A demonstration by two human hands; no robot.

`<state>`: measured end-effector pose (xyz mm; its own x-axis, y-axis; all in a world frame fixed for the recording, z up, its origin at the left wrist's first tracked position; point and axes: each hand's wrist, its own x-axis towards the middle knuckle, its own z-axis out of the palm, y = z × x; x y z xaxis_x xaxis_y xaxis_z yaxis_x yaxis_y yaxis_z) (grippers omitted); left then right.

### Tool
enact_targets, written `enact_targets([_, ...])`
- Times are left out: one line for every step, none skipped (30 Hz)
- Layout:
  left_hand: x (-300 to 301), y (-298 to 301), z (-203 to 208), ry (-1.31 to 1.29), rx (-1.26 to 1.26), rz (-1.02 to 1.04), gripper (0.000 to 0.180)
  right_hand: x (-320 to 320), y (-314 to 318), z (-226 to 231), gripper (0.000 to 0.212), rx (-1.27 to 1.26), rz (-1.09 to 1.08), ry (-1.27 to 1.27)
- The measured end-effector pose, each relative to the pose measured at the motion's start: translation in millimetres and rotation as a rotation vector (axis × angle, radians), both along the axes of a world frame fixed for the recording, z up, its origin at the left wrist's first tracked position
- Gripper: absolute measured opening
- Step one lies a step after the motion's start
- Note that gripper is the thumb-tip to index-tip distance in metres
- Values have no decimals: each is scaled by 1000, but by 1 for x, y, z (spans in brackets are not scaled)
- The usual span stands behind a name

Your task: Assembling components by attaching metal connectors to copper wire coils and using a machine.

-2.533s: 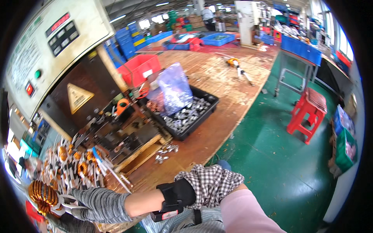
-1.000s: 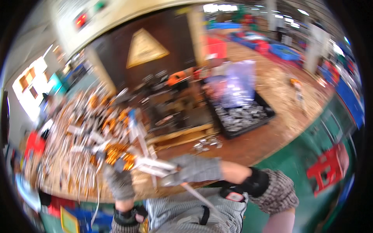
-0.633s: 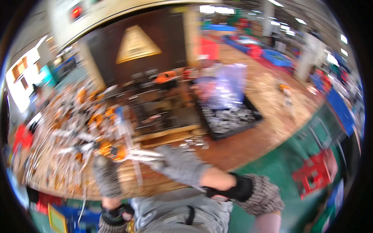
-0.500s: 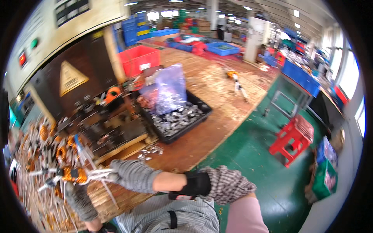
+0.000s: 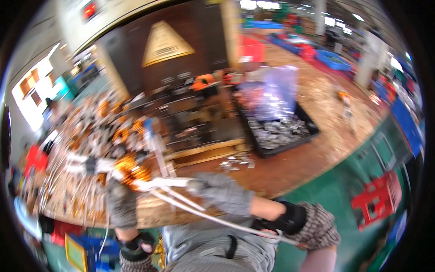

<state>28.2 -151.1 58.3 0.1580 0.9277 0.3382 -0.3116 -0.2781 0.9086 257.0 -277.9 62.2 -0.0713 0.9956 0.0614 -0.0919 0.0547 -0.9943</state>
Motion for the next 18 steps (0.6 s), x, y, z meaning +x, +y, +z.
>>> enact_targets([-4, 1, 3, 52, -8, -123, 26, -1, -6, -8, 48, 27, -46, 210])
enact_targets([0, -7, 18, 170, 73, -90, 25, 2, -8, -15, 46, -19, -35, 217])
enact_targets([-9, -11, 24, 219, 56, -149, 23, 2, -5, -18, 45, -65, -31, 221])
enact_targets([-17, -12, 20, 130, 23, -209, 22, -2, 1, -18, 45, -65, 23, 224])
enact_targets([-21, -10, 14, 35, -7, -293, 22, -6, 3, -15, 41, -177, 20, 122])
enact_targets([-29, -11, 13, 36, -7, -269, 22, -9, 5, -13, 38, -286, 11, 17])
enact_targets([-37, -12, 11, 72, -43, -265, 21, -14, 8, -14, 38, -286, 30, 15])
enact_targets([-42, -12, 11, 106, -78, -272, 21, -18, 8, -14, 36, -312, 35, 15])
enact_targets([-45, -13, 11, 106, -78, -268, 21, -21, 8, -15, 35, -340, 37, 16])
enact_targets([-47, -14, 11, 117, -124, -274, 21, -22, 9, -17, 36, -312, 46, -29])
enact_targets([-48, -15, 11, 128, -170, -282, 21, -24, 10, -16, 36, -314, 47, -29])
enact_targets([-47, -16, 12, 102, -170, -283, 20, -27, 10, -15, 37, -274, 28, -102])
enact_targets([-50, -14, 10, 101, -174, -287, 20, -30, 11, -14, 38, -234, 6, -176])
enact_targets([-55, -10, 7, 171, -126, -258, 22, -32, 12, -14, 38, -241, -7, -176])
enact_targets([-59, -7, 4, 239, -77, -231, 26, -36, 15, -15, 39, -197, 7, -158])
enact_targets([-61, -8, 3, 199, -142, -237, 25, -39, 17, -16, 40, -154, 19, -139])
enact_targets([-64, -7, 1, 215, -135, -225, 27, -41, 20, -21, 40, -162, 3, -141])
enact_targets([-63, -7, 0, 185, -153, -236, 28, -43, 23, -26, 38, -219, 18, -111])
